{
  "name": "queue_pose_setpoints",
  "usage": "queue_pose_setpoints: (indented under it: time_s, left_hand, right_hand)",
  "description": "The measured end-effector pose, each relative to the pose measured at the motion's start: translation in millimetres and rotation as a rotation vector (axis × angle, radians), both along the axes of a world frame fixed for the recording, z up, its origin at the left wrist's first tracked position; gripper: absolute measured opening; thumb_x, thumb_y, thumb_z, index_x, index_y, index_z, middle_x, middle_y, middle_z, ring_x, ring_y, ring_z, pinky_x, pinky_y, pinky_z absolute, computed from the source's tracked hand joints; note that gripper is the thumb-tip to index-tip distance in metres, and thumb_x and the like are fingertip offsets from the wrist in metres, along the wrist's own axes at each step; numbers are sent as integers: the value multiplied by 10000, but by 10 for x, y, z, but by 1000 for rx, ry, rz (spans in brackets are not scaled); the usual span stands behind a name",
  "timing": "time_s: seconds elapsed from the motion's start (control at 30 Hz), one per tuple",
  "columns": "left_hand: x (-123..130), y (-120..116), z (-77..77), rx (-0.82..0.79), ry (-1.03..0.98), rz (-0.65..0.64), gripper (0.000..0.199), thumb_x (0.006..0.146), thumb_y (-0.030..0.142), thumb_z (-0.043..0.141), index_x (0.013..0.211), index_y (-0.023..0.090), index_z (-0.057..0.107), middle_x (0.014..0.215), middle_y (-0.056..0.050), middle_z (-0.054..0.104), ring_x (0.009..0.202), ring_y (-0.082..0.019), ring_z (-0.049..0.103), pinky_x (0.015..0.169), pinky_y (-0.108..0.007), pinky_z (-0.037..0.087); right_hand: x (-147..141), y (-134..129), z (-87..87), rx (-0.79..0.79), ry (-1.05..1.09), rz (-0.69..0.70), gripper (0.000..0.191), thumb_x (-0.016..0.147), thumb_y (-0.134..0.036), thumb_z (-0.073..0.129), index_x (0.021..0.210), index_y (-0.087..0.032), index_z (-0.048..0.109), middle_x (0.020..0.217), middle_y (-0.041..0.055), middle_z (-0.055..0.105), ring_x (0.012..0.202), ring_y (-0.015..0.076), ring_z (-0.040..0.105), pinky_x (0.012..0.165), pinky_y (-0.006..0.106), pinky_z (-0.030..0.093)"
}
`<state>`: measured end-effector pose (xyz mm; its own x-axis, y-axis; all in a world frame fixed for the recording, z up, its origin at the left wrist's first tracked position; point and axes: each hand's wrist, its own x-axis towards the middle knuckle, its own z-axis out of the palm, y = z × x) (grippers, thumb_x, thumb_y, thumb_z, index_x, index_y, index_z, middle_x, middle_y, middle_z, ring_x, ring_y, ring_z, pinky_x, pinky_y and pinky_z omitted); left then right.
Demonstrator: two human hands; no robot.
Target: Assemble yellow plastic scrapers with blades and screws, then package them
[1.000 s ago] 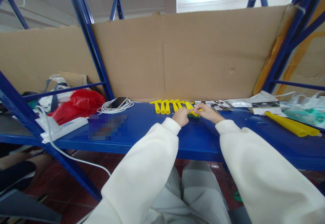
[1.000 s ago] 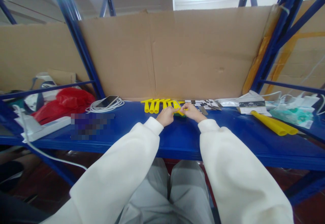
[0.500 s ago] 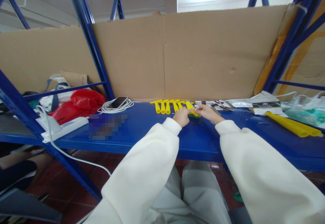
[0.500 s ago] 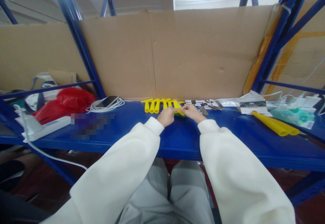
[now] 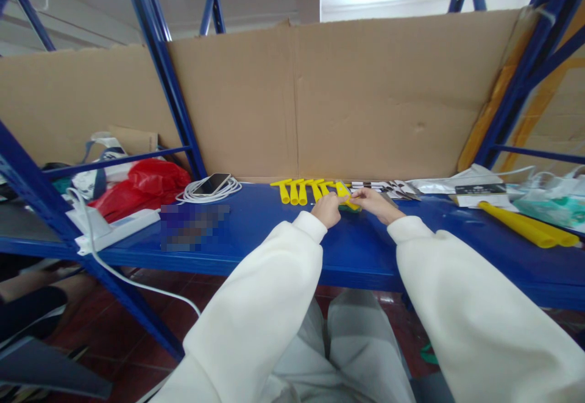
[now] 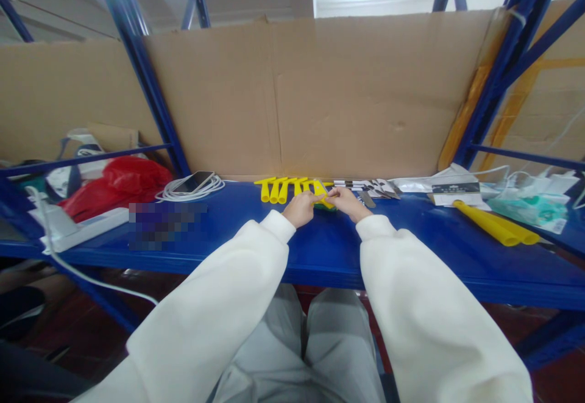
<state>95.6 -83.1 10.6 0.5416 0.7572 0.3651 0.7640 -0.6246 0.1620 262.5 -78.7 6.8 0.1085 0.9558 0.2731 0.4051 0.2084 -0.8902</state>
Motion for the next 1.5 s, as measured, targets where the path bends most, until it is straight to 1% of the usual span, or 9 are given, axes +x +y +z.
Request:
queue_pose_setpoints:
  time_s: [0.23, 0.4, 0.6, 0.77, 1.03, 1.17, 1.37, 1.43, 1.5]
  left_hand:
    - [-5, 10, 4, -8, -5, -21, 608, 858, -1, 431, 1396, 225, 604, 1154, -136, 667, 1093, -243, 635, 983, -349, 502]
    - [-4, 12, -1, 14, -35, -14, 602, 873, 7, 418, 1409, 222, 590, 1164, -137, 670, 1109, -250, 630, 990, -366, 500]
    - [0, 47, -25, 46, -59, -32, 582, 888, 13, 403, 1404, 207, 592, 1175, -135, 664, 1112, -238, 632, 989, -357, 503]
    - [-15, 39, 0, 66, 12, -48, 606, 886, 10, 395, 1445, 192, 542, 1200, -144, 643, 1109, -235, 635, 987, -350, 504]
    - [-58, -23, 34, 72, 216, -37, 716, 927, 55, 390, 1569, 360, 297, 1290, -98, 569, 1122, -237, 637, 918, -345, 530]
    - [-56, -13, 30, 62, 249, -33, 724, 934, 61, 377, 1572, 386, 270, 1276, -94, 550, 1081, -231, 644, 911, -346, 526]
    - [-44, -26, 31, 18, 145, -31, 733, 889, 49, 427, 1557, 339, 342, 1270, -118, 534, 1052, -240, 641, 944, -358, 512]
    - [-51, -20, 30, -3, 70, -23, 736, 879, 36, 421, 1551, 331, 361, 1252, -118, 543, 1043, -239, 641, 954, -361, 508]
    - [-64, 4, 31, -29, -45, -30, 721, 880, 33, 410, 1544, 312, 380, 1220, -117, 565, 1055, -241, 633, 975, -371, 501]
  right_hand:
    - [22, 33, -2, -12, -22, -2, 97, 674, -132, 681, 675, -178, 595, 681, -13, 615, 669, 117, 549, 696, 238, 453]
    - [31, 27, 6, 33, 48, -33, 104, 690, -135, 655, 694, -187, 565, 681, -25, 592, 662, 116, 542, 678, 239, 456]
    - [57, 24, -19, 8, 124, 33, 207, 668, -194, 710, 772, -204, 531, 666, -35, 587, 612, 114, 538, 553, 220, 425]
    - [79, 82, -44, 41, 144, 66, 327, 617, -267, 787, 808, -213, 527, 682, -30, 604, 609, 115, 552, 548, 218, 424]
    - [122, 96, 9, 45, 194, -1, 219, 670, -174, 698, 783, -211, 514, 674, -26, 603, 616, 119, 564, 589, 235, 460]
    - [120, 84, 17, 37, 179, -28, 169, 693, -154, 657, 797, -200, 532, 690, -25, 605, 615, 109, 553, 585, 222, 447]
    - [273, 141, 22, 38, 88, -72, 115, 811, -241, 592, 915, -194, 579, 761, 16, 656, 593, 119, 574, 546, 220, 436]
    - [430, 180, 7, 58, -41, -167, 173, 851, -248, 543, 1005, -181, 582, 788, 44, 687, 584, 131, 580, 560, 239, 458]
    - [609, 202, -7, 68, -315, -310, 237, 846, -206, 528, 1067, -150, 593, 820, 83, 714, 618, 158, 609, 607, 265, 485]
